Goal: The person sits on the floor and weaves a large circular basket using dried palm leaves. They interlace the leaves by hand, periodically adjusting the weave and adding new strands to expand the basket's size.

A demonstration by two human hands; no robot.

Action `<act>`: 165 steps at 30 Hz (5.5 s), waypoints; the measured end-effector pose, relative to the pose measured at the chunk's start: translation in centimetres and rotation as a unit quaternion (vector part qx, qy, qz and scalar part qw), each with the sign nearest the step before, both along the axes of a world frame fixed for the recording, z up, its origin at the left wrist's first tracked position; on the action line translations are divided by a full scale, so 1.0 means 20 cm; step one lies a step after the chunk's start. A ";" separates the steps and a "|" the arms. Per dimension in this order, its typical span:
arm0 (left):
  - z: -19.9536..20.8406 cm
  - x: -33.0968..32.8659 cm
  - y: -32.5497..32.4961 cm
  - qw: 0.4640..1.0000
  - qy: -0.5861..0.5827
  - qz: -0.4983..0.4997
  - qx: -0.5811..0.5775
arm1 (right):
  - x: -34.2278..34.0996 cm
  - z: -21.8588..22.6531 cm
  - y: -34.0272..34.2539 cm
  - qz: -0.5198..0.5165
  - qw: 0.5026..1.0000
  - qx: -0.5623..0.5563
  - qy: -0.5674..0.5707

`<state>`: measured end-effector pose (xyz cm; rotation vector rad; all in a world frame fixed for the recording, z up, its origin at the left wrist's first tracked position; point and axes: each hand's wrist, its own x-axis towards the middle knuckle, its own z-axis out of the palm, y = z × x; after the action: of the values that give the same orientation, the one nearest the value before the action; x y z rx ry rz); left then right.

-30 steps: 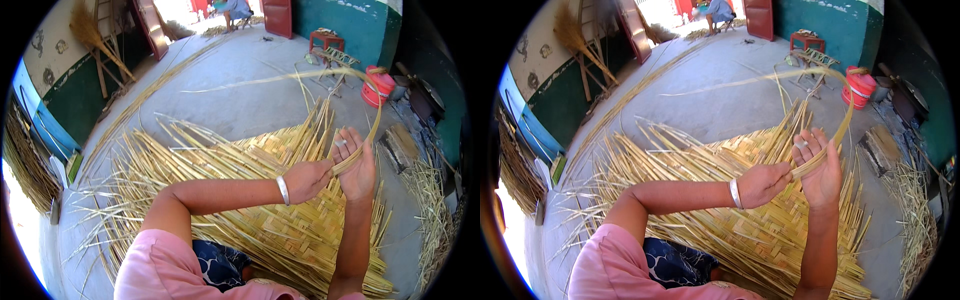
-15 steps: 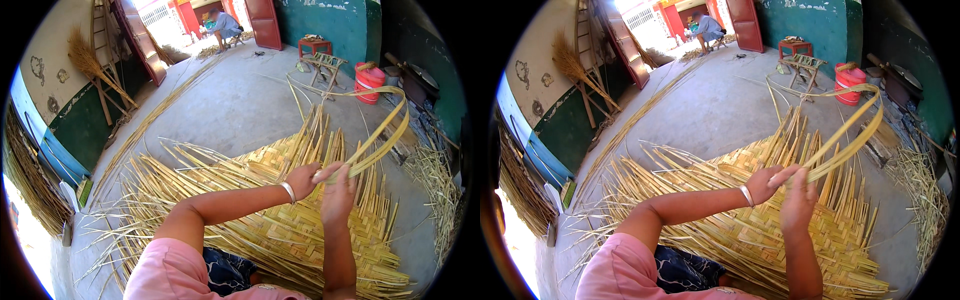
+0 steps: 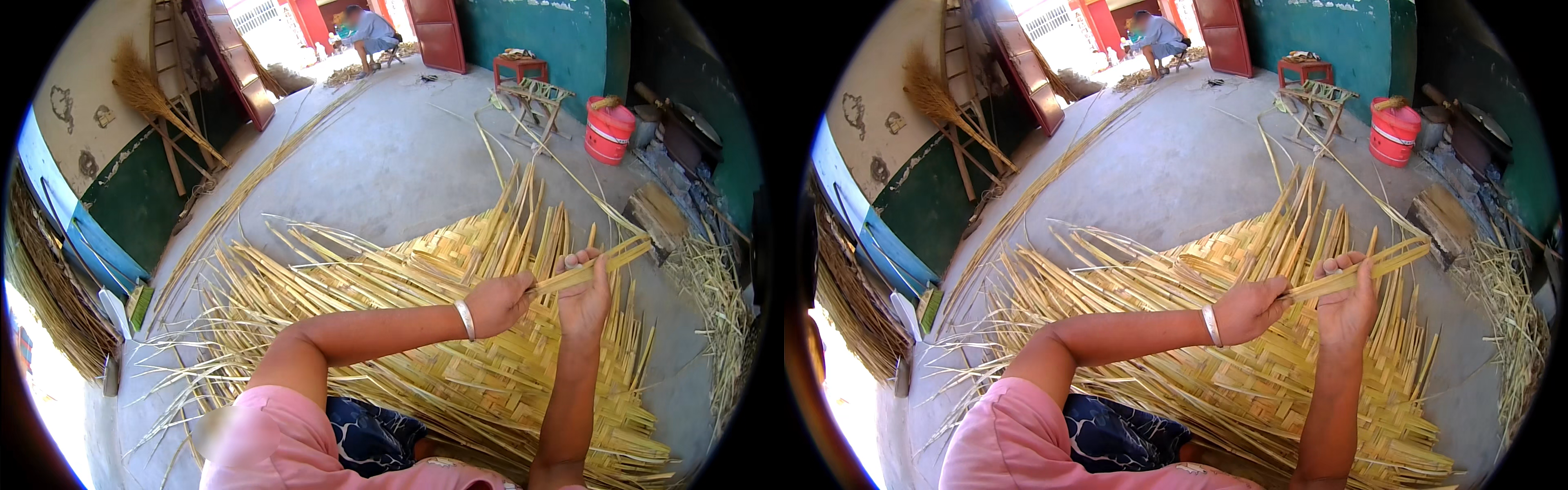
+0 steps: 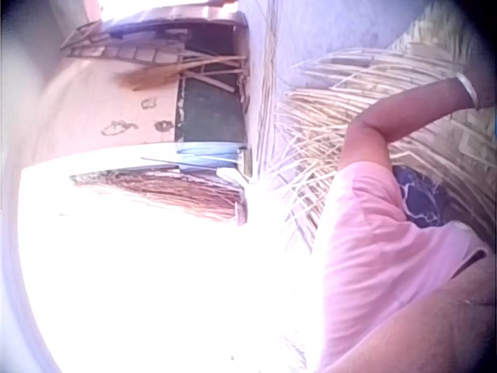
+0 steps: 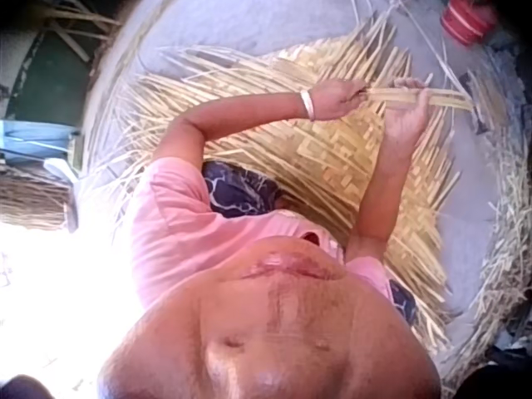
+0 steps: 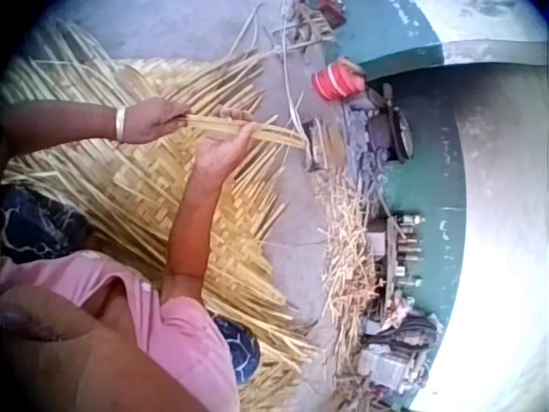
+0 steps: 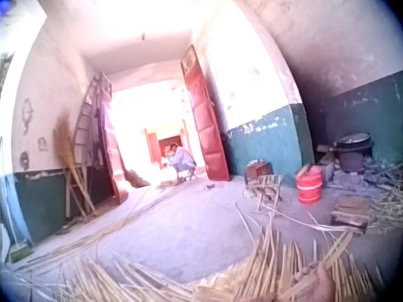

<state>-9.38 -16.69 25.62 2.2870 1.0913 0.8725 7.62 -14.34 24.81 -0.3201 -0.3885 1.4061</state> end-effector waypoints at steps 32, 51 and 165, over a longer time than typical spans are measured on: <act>0.18 -0.52 0.47 0.904 0.080 0.262 0.327 | -0.15 -0.06 -0.22 0.262 0.957 0.120 -0.022; -0.02 -0.15 0.44 0.850 -0.349 0.047 -0.393 | -0.64 -0.91 -0.49 0.387 0.816 0.043 -0.427; -1.08 0.10 1.48 0.821 -0.284 0.068 -0.490 | -0.04 -1.07 0.87 0.070 0.881 -0.240 -0.403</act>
<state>-7.45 12.92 3.95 1.0144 1.0579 0.7106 6.89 2.97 3.51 -1.3311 -0.7456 1.4490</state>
